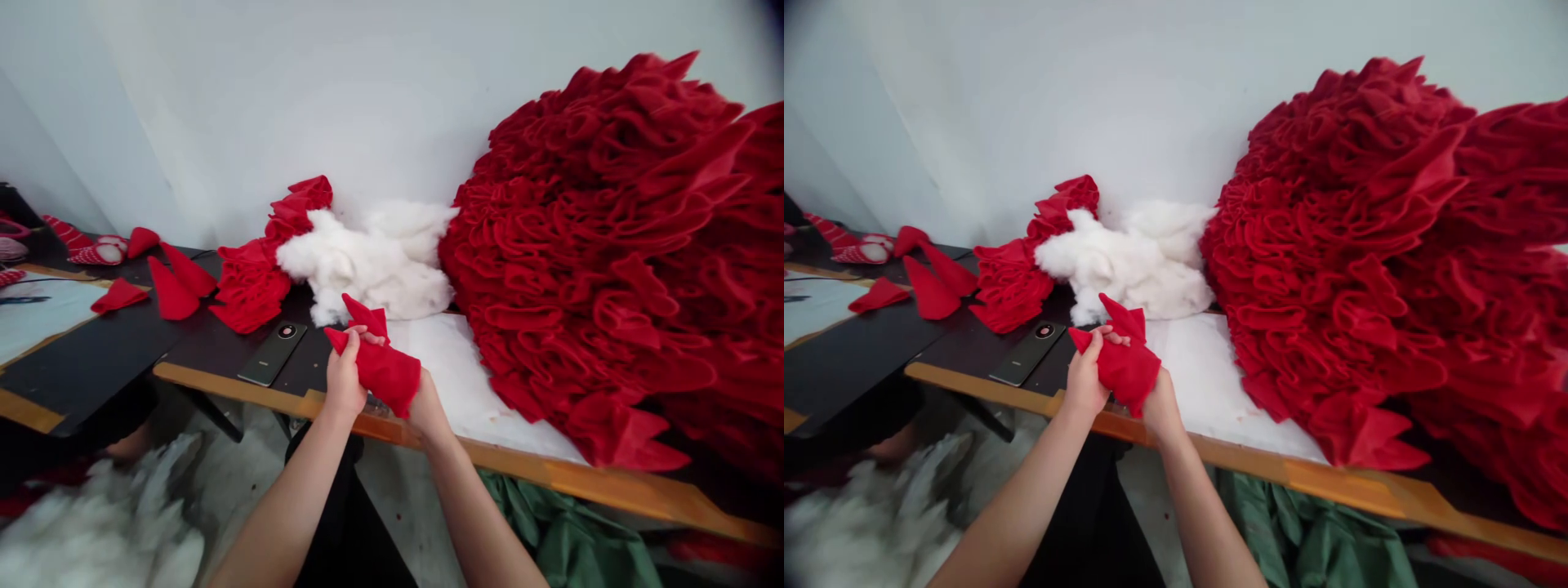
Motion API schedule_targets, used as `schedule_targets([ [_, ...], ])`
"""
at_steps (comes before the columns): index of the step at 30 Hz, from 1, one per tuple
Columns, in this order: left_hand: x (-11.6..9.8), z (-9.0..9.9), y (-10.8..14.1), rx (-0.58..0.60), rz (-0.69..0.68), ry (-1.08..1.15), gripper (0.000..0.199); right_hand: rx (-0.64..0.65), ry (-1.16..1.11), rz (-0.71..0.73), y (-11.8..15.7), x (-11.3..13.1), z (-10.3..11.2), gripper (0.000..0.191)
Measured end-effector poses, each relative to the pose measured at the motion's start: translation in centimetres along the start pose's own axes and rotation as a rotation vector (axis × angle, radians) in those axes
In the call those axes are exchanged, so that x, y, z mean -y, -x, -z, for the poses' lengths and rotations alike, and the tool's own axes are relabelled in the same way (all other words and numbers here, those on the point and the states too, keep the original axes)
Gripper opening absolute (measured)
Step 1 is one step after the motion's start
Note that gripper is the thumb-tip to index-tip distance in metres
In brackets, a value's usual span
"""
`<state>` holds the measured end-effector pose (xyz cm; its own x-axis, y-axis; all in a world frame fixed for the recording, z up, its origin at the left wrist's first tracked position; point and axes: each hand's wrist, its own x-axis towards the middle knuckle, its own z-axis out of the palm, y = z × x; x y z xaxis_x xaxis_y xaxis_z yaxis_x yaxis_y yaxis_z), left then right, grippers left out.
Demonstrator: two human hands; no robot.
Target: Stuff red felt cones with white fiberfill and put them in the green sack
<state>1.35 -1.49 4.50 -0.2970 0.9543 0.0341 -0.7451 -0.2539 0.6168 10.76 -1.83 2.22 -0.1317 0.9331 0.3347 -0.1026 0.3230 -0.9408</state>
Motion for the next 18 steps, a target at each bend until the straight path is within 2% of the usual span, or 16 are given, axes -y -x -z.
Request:
schedule_targets([
  [4, -0.9, 0.8, -0.3, -0.059, 0.085, 0.109, 0.021, -0.032, 0.138, 0.128, 2.1, 0.6, 0.1, 0.031],
  [7, -0.8, 1.0, 0.2, 0.005, 0.195, 0.139, 0.022, 0.087, 0.202, 0.210, 3.0, 0.2, -0.2, 0.040],
  [11, -0.1, 0.7, 1.4, 0.113, 0.275, 0.095, 0.032, 0.196, 0.112, 0.119, 3.0, -0.3, 0.1, 0.063],
  [15, 0.2, 0.6, 1.9, 0.102, 0.267, 0.086, 0.035, 0.190, 0.064, 0.032, 2.9, -0.5, 1.1, 0.059],
  [18, -0.2, 1.0, 1.3, 0.052, 0.253, 0.119, 0.034, 0.152, 0.106, 0.028, 3.2, -0.7, 1.0, 0.045],
])
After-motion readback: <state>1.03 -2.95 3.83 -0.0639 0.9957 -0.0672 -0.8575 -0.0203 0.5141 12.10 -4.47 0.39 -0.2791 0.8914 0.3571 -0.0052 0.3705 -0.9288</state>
